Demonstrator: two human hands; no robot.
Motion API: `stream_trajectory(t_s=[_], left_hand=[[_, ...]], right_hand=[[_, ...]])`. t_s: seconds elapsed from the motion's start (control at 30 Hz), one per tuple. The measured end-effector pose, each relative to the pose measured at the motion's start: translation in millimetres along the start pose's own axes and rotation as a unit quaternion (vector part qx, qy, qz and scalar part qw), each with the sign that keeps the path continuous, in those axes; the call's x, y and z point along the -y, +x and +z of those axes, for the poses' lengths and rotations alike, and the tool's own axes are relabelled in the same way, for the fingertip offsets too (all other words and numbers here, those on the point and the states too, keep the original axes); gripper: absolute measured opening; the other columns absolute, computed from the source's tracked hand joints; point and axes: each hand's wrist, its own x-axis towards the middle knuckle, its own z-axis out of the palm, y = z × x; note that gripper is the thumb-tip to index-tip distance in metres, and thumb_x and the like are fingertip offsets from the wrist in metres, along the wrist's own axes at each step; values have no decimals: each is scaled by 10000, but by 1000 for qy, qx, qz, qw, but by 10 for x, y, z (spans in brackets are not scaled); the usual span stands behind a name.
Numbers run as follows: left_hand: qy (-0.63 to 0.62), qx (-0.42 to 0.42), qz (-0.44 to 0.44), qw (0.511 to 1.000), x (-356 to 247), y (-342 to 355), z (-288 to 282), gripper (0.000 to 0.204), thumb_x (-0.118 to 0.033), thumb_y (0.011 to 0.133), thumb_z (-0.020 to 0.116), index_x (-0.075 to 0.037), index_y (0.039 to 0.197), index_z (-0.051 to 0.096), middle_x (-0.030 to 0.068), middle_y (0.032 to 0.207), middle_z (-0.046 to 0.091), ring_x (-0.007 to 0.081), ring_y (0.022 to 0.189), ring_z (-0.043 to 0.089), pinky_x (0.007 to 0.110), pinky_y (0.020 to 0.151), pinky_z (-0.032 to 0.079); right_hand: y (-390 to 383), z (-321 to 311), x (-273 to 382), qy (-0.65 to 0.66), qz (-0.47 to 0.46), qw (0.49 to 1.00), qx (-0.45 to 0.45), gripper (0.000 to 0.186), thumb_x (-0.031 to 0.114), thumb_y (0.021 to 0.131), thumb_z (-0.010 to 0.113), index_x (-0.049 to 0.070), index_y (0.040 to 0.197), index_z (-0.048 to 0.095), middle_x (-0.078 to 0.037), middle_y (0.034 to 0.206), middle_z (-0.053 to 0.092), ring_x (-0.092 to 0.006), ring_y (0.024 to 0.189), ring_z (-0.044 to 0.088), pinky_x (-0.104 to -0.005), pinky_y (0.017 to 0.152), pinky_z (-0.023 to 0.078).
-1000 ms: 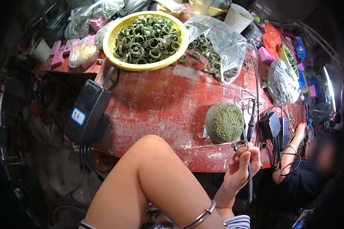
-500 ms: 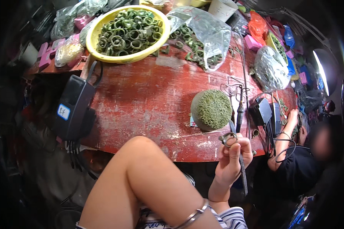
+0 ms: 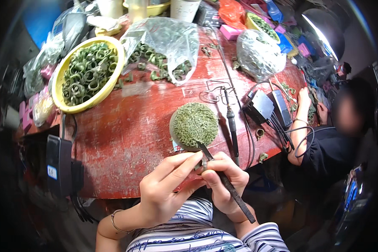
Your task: Using a soldering iron to melt and attach green plastic rings to a foam base.
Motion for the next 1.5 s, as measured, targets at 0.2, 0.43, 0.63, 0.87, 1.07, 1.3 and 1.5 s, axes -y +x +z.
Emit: stream_trajectory(t_s=[0.2,0.43,0.63,0.87,1.07,1.3,1.5], left_hand=[[-221,30,-190,956,174,-24,22,403,38,681,714,-8,1069,612,73,976,584,93,817,583,216,667,499],[-317,-31,-259,912,336,-120,60,357,80,689,698,52,1029,591,67,983,521,91,825,546,178,682,468],[-285,-67,-256,921,505,-327,87,365,92,702,677,52,1049,569,78,1016,508,112,843,554,198,705,489],[-179,-140,-235,945,681,-499,31,373,67,678,709,1,1030,605,85,1023,533,104,815,578,205,677,536],[-174,-136,-226,949,737,-501,23,353,122,710,644,42,1039,544,91,1052,484,113,843,545,212,689,503],[-155,-129,-226,953,752,-499,2,369,100,700,668,33,1043,551,91,1053,484,107,837,539,210,677,498],[-163,-132,-230,950,767,-495,5,371,100,696,669,32,1044,557,89,1049,477,103,836,532,212,680,496]], right_hand=[[117,-69,-50,-63,-3,995,80,98,64,815,618,-11,877,623,-82,769,597,-123,638,551,-227,578,436],[416,-464,-453,-337,-35,925,-173,281,198,927,469,-32,1033,590,-76,671,618,-88,512,502,-218,477,385],[514,-641,-857,-521,-17,841,-145,277,109,722,714,-8,954,619,-115,784,610,-196,648,549,-291,631,439],[357,-497,-541,-241,70,953,-169,126,24,812,616,-19,888,525,-32,654,529,-66,482,498,-203,448,380],[-188,-289,-639,-325,81,940,-62,356,132,675,778,30,684,437,-58,573,439,-152,490,413,-260,470,363],[-229,-169,-722,-350,95,929,-75,385,161,647,798,26,692,441,-82,590,448,-213,491,437,-278,484,386],[-247,-164,-720,-377,91,919,-71,392,156,629,808,25,702,445,-95,600,448,-234,490,438,-283,484,392]])
